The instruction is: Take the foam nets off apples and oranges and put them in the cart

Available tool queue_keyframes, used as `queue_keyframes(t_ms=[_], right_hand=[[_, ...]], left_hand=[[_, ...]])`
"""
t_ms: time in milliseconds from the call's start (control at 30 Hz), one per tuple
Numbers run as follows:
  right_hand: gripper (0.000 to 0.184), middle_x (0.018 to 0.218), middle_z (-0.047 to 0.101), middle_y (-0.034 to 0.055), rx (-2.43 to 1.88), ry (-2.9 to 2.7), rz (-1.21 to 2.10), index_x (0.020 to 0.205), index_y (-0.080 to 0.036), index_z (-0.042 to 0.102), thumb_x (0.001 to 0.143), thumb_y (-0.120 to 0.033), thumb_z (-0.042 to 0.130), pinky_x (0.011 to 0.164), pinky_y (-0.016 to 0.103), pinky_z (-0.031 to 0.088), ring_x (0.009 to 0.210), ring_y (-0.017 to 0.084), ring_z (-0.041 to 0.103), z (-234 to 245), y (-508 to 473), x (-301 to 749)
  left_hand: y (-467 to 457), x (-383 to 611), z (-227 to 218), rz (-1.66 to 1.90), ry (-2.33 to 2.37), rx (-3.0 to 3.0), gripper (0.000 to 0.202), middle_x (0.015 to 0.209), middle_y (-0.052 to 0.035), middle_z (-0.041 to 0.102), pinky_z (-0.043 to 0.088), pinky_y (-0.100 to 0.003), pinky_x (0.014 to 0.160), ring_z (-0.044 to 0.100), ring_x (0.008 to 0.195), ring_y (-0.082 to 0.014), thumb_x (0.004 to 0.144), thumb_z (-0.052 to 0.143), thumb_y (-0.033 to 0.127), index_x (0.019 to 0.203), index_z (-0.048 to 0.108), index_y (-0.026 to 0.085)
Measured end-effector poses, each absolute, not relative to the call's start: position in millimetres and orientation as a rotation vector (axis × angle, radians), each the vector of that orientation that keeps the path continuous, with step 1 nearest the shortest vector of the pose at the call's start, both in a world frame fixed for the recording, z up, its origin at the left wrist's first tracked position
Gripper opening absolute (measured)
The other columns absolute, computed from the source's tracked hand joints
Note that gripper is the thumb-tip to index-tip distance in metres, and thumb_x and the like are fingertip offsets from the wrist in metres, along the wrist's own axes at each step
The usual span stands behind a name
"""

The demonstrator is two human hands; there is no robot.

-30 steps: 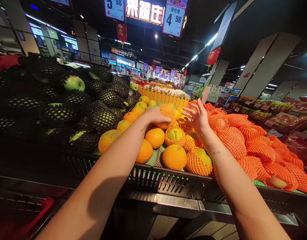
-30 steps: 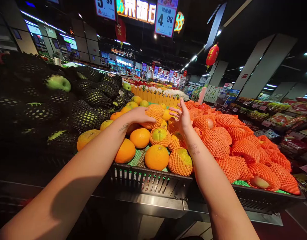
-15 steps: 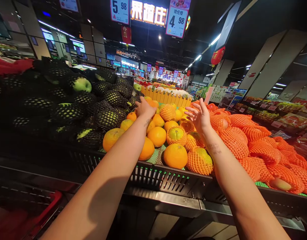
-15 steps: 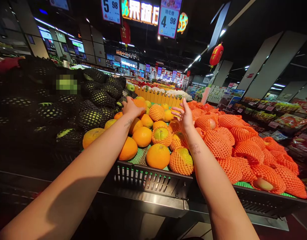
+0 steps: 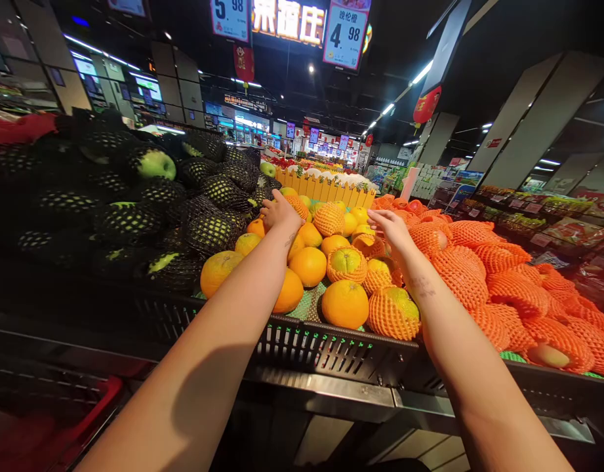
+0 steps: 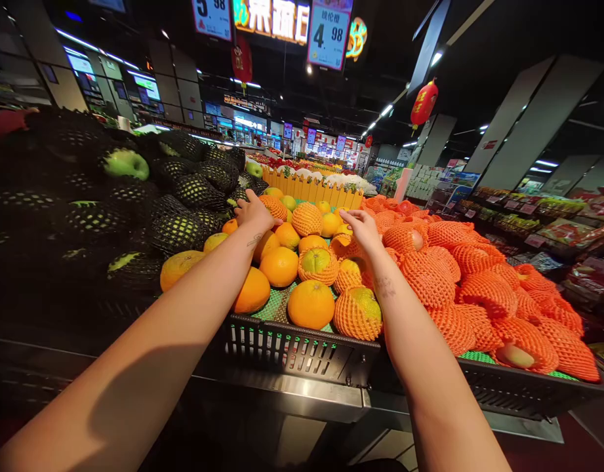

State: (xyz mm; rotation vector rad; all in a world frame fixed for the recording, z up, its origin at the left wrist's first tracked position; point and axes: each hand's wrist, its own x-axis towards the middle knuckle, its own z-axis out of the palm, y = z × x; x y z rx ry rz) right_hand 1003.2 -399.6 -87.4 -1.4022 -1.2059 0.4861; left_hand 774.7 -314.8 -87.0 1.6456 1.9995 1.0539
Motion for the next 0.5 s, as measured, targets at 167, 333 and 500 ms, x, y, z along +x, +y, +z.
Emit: queue_keyframes(t_ms=[167,333,500], right_hand=[[0.022,0.116,0.073,0.0116,-1.627,-1.518,0.426,0.098,-0.016,0.071,0.085,-0.034,0.075,0.104,0.041,0.049,0.108,0.024,0.067,-88,-403,1016],[0.039,0.130,0.069,0.0112,-1.677,-1.906,0.352,0.119,-0.018,0.072,0.081,-0.026,0.075,0.110,0.045,0.050,0.117,0.027,0.066,-100,-397,1029],[0.052,0.137,0.062,0.0074,-1.839,-2.253,0.102,0.125,-0.025,0.071,0.073,-0.020,0.072,0.121,0.048,0.038,0.134,0.030,0.054,-105,-386,1031]], left_hand=[[-323,774,-86,1.071,1.926,1.684,0.097,0.159,-0.0304,0.036,0.040,-0.050,0.116,0.041,0.146,-0.0431,0.076,0.085,0.034,0.153,0.030,0.012],[-325,779,-85,1.084,1.898,1.667,0.088,0.158,-0.0318,0.035,0.036,-0.054,0.117,0.038,0.147,-0.0446,0.080,0.079,0.037,0.149,0.031,0.011],[-324,780,-84,1.045,1.904,1.665,0.090,0.160,-0.0298,0.032,0.035,-0.052,0.117,0.036,0.148,-0.0432,0.079,0.079,0.038,0.150,0.031,0.013]])
